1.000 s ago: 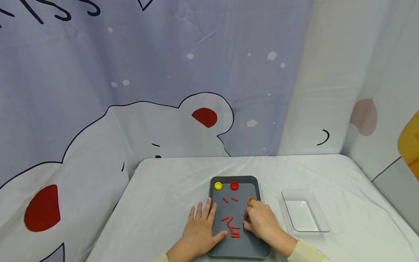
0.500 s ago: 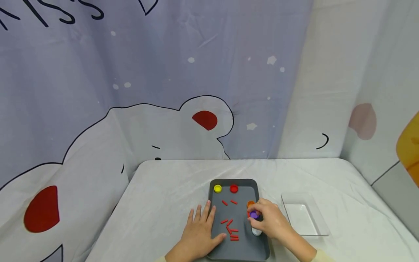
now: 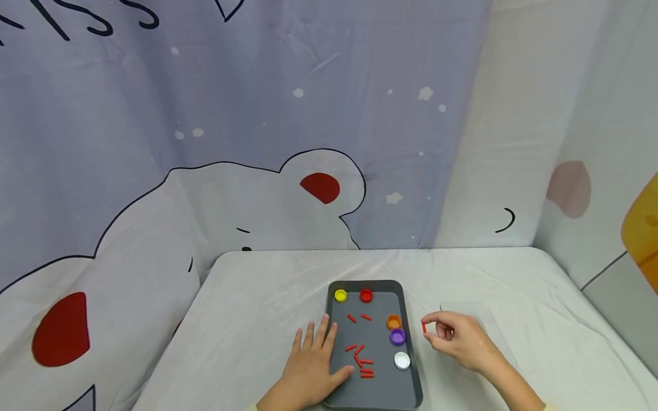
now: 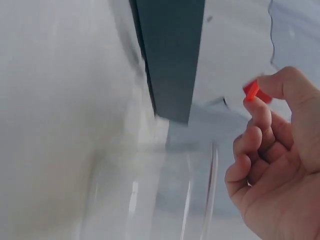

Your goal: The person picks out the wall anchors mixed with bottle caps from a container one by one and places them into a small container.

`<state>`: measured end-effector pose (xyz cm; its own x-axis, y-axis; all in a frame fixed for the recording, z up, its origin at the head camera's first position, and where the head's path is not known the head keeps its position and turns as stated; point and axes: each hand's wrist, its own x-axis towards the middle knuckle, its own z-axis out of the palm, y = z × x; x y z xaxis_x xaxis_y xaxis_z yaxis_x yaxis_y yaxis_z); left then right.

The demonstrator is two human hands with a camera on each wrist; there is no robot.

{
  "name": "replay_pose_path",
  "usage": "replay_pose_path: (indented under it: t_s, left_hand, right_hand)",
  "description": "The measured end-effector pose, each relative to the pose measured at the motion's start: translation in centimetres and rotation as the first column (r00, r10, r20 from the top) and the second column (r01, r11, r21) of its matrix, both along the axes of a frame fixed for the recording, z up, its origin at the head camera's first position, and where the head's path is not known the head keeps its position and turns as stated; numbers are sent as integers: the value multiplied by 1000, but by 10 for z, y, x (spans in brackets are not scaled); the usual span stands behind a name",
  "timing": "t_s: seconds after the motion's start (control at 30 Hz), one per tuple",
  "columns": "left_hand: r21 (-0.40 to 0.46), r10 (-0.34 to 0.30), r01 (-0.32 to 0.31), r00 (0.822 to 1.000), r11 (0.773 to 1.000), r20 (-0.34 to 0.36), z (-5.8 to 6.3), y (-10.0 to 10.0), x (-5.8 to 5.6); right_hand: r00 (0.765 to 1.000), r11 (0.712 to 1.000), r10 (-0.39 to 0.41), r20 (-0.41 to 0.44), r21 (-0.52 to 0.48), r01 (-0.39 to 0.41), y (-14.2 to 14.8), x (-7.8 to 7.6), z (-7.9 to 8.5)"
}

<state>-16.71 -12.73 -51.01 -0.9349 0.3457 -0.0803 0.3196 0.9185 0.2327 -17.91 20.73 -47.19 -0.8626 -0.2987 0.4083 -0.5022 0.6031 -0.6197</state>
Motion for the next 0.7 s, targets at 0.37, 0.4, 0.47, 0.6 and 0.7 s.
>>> replay_pose_path:
  t_s: [0.37,0.4,0.47,0.6,0.7]
  left_hand:
    - [-2,3,-3,1000,1000,1,-2,-1,3]
    - [1,2,-2,1000,1000,-6,-3,-1,3]
    - [8,-1,1,1000,1000,-16,-3,-1,2]
    - [8,0,0,1000,1000,-22,-3,-1,1]
    - [5,4,-4,1000,1000,-18,-2,-1,1]
  right_hand:
    - [994,994,-102,37,32,101,55,3,6]
    - [995,995,-97,29,31,96,59,2,7]
    - [996,996,-84,9,30,84,65,2,7]
    - [998,998,-60,-12,32,60,76,-1,3]
    - [999,998,-50,-20,34,51,82,-3,-1]
